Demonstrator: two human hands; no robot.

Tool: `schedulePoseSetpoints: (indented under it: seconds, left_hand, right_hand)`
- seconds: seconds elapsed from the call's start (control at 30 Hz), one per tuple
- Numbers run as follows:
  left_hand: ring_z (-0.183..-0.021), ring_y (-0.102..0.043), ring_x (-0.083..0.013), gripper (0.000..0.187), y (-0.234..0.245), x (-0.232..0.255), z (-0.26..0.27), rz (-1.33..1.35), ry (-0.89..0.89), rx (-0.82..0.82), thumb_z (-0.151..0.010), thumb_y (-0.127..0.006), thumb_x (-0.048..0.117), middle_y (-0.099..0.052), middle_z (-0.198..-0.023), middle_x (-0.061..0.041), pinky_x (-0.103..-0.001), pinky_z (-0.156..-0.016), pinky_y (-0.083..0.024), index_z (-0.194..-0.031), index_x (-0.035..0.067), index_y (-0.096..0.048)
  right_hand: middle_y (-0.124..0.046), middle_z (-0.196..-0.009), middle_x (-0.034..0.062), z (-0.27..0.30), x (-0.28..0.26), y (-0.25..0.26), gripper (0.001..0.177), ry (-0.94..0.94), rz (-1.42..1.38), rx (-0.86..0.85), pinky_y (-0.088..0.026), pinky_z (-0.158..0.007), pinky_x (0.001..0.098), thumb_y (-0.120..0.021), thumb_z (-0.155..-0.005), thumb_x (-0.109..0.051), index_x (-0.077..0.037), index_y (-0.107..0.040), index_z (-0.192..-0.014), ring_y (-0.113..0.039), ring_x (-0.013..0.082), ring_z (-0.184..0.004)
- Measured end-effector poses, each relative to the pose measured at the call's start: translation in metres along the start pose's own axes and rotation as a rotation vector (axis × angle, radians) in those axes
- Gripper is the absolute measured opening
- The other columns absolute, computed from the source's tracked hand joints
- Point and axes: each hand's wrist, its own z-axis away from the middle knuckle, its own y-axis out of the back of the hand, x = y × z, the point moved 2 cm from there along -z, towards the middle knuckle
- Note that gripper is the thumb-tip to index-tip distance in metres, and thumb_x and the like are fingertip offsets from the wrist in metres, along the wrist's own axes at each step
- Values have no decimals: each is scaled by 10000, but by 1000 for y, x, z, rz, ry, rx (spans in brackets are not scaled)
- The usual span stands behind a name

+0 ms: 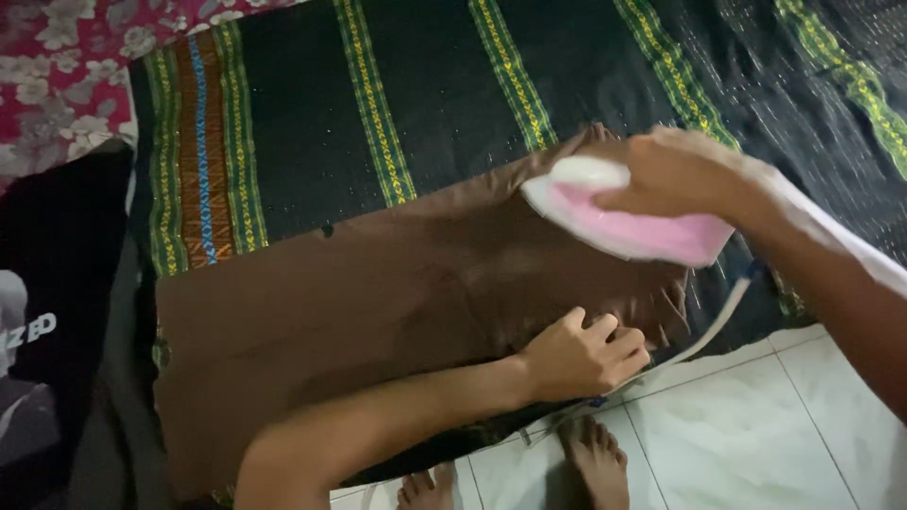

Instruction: Ironing and folding a brown t-shirt on a bed.

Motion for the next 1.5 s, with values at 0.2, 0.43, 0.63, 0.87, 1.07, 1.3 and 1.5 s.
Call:
schedulePoseSetpoints:
  seconds: [0.2,0.43,0.63,0.87,1.07,1.3,1.5]
  left_hand:
    - [-817,-569,-180,116,5,4,-2,-1,-10,-58,-925,-656,212,-588,-976,-31,-329,-591,-418,-982,113,-667]
    - [-969,-602,-314,212,57,-19,13,59,417,-61,-915,-701,220,-600,-1028,-132,-479,-805,-479,-1013,44,-637]
    - [-1364,-450,-421,627,76,-54,56,-117,714,-138,-925,-631,314,-494,-1440,-283,-511,-1112,-362,-1385,-90,-491]
    - [-1534,-283,-407,762,89,-48,71,-169,581,-268,-998,-552,401,-344,-1608,-307,-498,-1251,-230,-1516,-137,-398]
    - [-1425,-426,-381,541,81,-30,79,-18,295,-303,-992,-603,378,-521,-1464,-224,-526,-1187,-334,-1380,1,-590]
    - [-1205,-590,-302,311,79,-22,76,-39,161,-271,-923,-674,230,-619,-1165,-106,-451,-1072,-474,-1189,70,-691]
    - [-1025,-615,-323,199,79,-21,82,168,199,-152,-922,-697,219,-625,-1010,-121,-463,-913,-472,-1002,38,-677]
  right_hand:
    - [-777,-972,191,-38,69,-13,729,-97,72,297,-620,-758,512,-638,-898,-590,-341,-471,-1563,-766,367,-822]
    - [-762,-913,217,40,17,-4,762,9,150,495,-578,-631,488,-561,-959,-539,-292,-374,-1655,-706,357,-676]
    - [-717,-1117,212,68,-62,-49,795,-58,109,32,-532,-484,384,-438,-1023,-479,-138,-141,-1677,-642,246,-534]
    - [-611,-1164,341,76,-28,-88,782,-87,352,62,-561,-456,386,-422,-1048,-447,23,-217,-1639,-680,225,-505]
    - [-721,-634,194,83,-11,-71,893,-333,55,208,-594,-547,440,-550,-991,-459,6,-235,-1685,-705,324,-497]
    - [-682,-570,133,84,-74,-65,896,-220,-33,59,-585,-504,431,-498,-989,-465,-58,-148,-1705,-676,281,-488]
    - [-655,-1067,303,70,-43,-109,688,97,307,328,-569,-478,449,-480,-1028,-399,60,-243,-1481,-697,342,-539]
